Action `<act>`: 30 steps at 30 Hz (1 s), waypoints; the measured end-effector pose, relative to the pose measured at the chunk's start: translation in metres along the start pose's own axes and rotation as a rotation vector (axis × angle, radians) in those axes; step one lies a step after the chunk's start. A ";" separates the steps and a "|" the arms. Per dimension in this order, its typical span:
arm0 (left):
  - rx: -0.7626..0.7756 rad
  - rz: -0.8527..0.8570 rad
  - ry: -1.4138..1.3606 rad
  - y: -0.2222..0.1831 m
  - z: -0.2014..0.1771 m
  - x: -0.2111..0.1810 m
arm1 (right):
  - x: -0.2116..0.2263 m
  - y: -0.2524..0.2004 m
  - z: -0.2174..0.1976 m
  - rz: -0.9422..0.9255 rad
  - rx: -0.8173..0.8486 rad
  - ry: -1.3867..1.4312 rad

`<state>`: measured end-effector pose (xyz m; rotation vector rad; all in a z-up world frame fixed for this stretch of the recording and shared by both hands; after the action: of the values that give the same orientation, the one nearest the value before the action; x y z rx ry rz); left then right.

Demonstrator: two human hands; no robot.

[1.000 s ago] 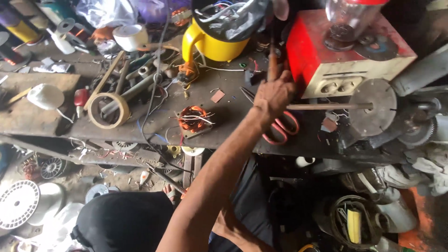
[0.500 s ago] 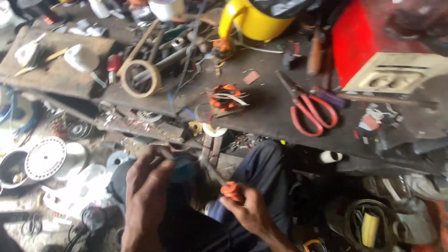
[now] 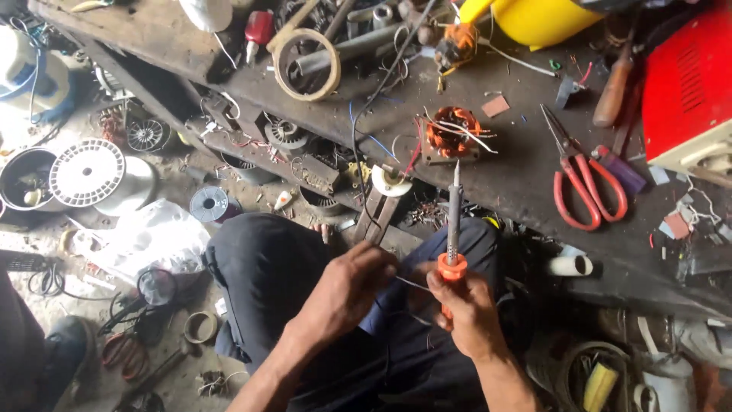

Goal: Finalizing a coil assembly by stripping wire ends and soldering them to the coil terminals on a workbench.

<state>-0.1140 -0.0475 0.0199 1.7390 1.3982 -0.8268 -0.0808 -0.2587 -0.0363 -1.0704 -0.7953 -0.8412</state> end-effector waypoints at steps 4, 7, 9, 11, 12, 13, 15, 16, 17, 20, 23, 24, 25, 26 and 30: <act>-0.038 0.144 0.272 0.000 0.001 0.007 | 0.015 -0.002 0.011 0.001 0.314 0.248; -0.158 0.329 0.445 0.004 0.000 0.007 | 0.020 -0.002 0.014 0.025 0.335 0.100; -0.031 0.313 0.417 0.008 0.003 0.010 | 0.031 -0.004 0.025 -0.142 0.297 -0.114; 0.029 0.306 0.412 0.016 0.005 0.014 | 0.025 0.000 0.017 -0.150 0.195 -0.167; 0.090 0.298 0.412 0.020 0.006 0.017 | 0.023 0.002 0.013 -0.157 0.095 -0.217; 0.086 0.297 0.409 0.025 0.003 0.017 | 0.025 0.004 0.008 -0.157 0.096 -0.222; 0.095 0.404 0.383 0.035 -0.003 0.016 | 0.032 0.009 -0.002 -0.206 -0.073 -0.684; 0.090 0.407 0.381 0.041 -0.007 0.014 | 0.035 0.011 -0.003 -0.210 -0.074 -0.689; 0.090 0.412 0.380 0.046 -0.012 0.012 | 0.037 0.012 -0.005 -0.199 -0.073 -0.739; 0.078 0.374 0.387 0.056 -0.020 0.023 | 0.043 0.012 -0.012 -0.199 -0.062 -0.725; -0.039 0.232 0.184 0.064 -0.038 0.038 | 0.047 0.016 -0.024 -0.211 -0.104 -0.651; -0.137 0.130 -0.036 0.066 -0.046 0.044 | 0.048 0.016 -0.030 -0.205 -0.161 -0.646; -0.138 0.124 -0.045 0.065 -0.050 0.044 | 0.047 0.016 -0.033 -0.197 -0.161 -0.654; -0.238 0.130 -0.115 0.064 -0.056 0.044 | 0.048 0.015 -0.036 -0.292 -0.174 -0.759; -0.445 0.041 -0.135 0.064 -0.061 0.049 | 0.043 0.017 -0.041 -0.471 -0.208 -0.755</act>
<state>-0.0397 0.0212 0.0193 1.3407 1.3306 -0.5461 -0.0404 -0.3010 -0.0177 -1.4367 -1.6675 -0.9255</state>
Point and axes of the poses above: each hand's wrist, its own y-axis towards the middle knuckle, its own z-axis out of the palm, x = y × z, the point moved 2 cm from there along y, towards the middle knuckle, and after that the axes turned 11 degrees about y, right-handed, at the moved point
